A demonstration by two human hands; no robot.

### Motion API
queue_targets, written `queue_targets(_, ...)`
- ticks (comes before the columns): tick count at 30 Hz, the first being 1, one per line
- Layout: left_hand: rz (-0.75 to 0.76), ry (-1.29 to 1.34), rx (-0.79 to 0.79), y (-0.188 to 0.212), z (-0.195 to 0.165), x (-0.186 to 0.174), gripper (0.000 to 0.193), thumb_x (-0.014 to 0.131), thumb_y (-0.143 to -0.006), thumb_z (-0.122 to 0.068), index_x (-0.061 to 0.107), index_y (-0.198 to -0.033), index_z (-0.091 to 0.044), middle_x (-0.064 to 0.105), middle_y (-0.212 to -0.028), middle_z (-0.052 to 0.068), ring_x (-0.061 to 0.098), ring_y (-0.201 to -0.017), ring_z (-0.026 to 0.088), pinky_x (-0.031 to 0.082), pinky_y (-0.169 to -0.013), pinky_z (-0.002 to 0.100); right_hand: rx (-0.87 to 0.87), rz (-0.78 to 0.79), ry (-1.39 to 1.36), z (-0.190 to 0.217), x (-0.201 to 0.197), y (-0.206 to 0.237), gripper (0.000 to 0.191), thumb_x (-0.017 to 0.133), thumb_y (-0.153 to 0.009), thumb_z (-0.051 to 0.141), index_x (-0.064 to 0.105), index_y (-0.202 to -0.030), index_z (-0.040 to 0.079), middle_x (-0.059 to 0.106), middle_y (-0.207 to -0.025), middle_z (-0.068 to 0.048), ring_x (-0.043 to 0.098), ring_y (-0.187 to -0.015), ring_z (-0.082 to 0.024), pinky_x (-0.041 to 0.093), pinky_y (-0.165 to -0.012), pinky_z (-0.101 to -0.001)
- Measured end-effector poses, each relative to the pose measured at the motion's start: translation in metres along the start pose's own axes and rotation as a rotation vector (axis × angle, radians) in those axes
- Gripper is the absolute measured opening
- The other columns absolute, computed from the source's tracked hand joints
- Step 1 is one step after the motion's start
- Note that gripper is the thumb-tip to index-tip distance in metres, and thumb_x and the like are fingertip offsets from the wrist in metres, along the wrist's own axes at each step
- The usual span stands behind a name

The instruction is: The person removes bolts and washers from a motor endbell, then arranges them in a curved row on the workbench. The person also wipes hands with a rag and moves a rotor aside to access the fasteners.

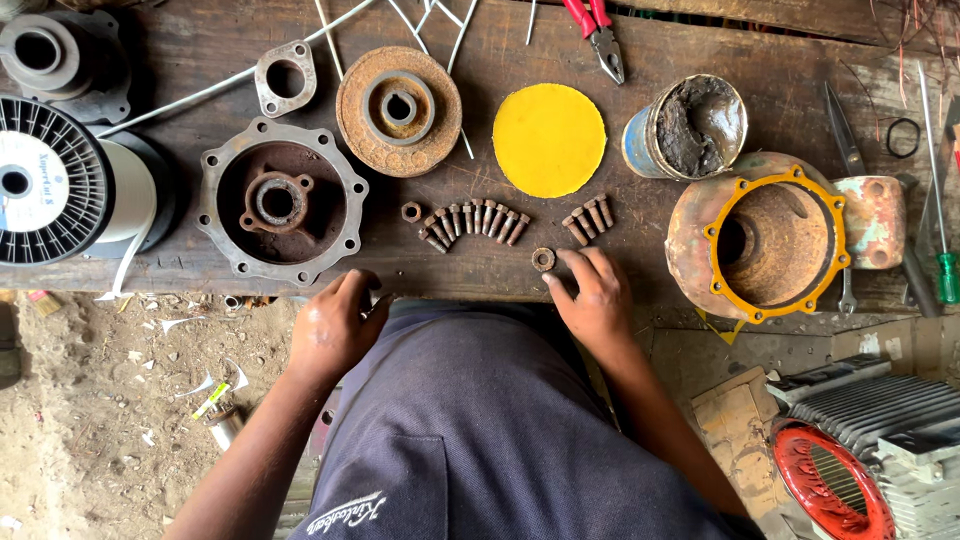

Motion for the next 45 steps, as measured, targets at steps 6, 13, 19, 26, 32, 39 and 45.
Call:
queue_targets(6, -0.008, -0.032, -0.020, 0.002, 0.015, -0.004, 0.033, 0.078, -0.086, -0.031, 0.062, -0.104, -0.007, 0.070, -0.085, 0.011, 0.072, -0.072, 0.029, 0.057, -0.063, 0.042, -0.018, 0.004, 0.013, 0.005, 0.006, -0.012, 0.032, 0.082, -0.083, 0.023, 0.072, -0.108, 0.007, 0.066, -0.106, -0.014, 0.065, -0.099, -0.037, 0.053, -0.085, -0.0470)
queue_targets(13, 0.033, -0.096, -0.006, 0.004, 0.027, 0.007, 0.043, 0.079, -0.084, -0.039, 0.061, -0.106, -0.007, 0.071, -0.090, 0.012, 0.072, -0.080, 0.034, 0.057, -0.066, 0.046, -0.038, -0.008, -0.007, 0.009, 0.009, -0.015, 0.031, 0.081, -0.083, 0.022, 0.071, -0.108, 0.007, 0.066, -0.107, -0.014, 0.065, -0.100, -0.037, 0.053, -0.086, -0.0481)
queue_targets(19, 0.028, -0.109, -0.030, 0.003, 0.036, 0.014, 0.040, 0.077, -0.087, -0.040, 0.061, -0.103, -0.007, 0.070, -0.086, 0.010, 0.071, -0.078, 0.033, 0.057, -0.065, 0.046, -0.031, -0.006, 0.005, 0.009, 0.012, -0.016, 0.030, 0.082, -0.083, 0.024, 0.071, -0.106, 0.007, 0.065, -0.106, -0.014, 0.064, -0.099, -0.037, 0.052, -0.086, -0.0491)
queue_targets(26, -0.051, -0.137, 0.063, 0.005, 0.034, 0.012, 0.037, 0.077, -0.088, -0.040, 0.061, -0.095, -0.008, 0.070, -0.084, 0.008, 0.071, -0.077, 0.030, 0.056, -0.062, 0.042, -0.030, 0.003, 0.014, 0.006, 0.015, -0.015, 0.030, 0.083, -0.082, 0.023, 0.071, -0.105, 0.008, 0.065, -0.104, -0.010, 0.063, -0.099, -0.034, 0.051, -0.086, -0.0488)
queue_targets(32, -0.086, -0.112, 0.088, 0.007, 0.032, 0.010, 0.036, 0.078, -0.087, -0.039, 0.062, -0.095, -0.008, 0.070, -0.083, 0.007, 0.071, -0.075, 0.029, 0.056, -0.060, 0.042, -0.049, -0.001, 0.014, 0.005, 0.016, -0.015, 0.031, 0.083, -0.082, 0.024, 0.071, -0.105, 0.007, 0.064, -0.105, -0.010, 0.063, -0.100, -0.033, 0.051, -0.088, -0.0491)
queue_targets(39, -0.134, -0.134, 0.094, 0.007, 0.034, 0.010, 0.033, 0.080, -0.085, -0.039, 0.063, -0.089, -0.010, 0.069, -0.079, 0.007, 0.070, -0.073, 0.030, 0.055, -0.060, 0.043, -0.071, -0.012, 0.015, 0.007, 0.015, -0.016, 0.034, 0.084, -0.083, 0.026, 0.070, -0.106, 0.005, 0.065, -0.112, -0.017, 0.063, -0.109, -0.038, 0.051, -0.091, -0.0489)
queue_targets(45, -0.122, -0.149, 0.069, 0.005, 0.040, 0.010, 0.032, 0.081, -0.085, -0.039, 0.065, -0.090, -0.012, 0.067, -0.072, 0.007, 0.068, -0.065, 0.028, 0.053, -0.056, 0.042, -0.054, -0.043, 0.024, 0.009, 0.018, -0.017, 0.035, 0.083, -0.082, 0.028, 0.071, -0.106, 0.006, 0.065, -0.119, -0.019, 0.062, -0.107, -0.038, 0.050, -0.092, -0.0486)
Point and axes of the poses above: each hand's wrist, its own y-axis away from the middle knuckle, its own x-axis out of the palm, z = x × y, the point moved 7 cm from there along -y, towards the middle knuckle
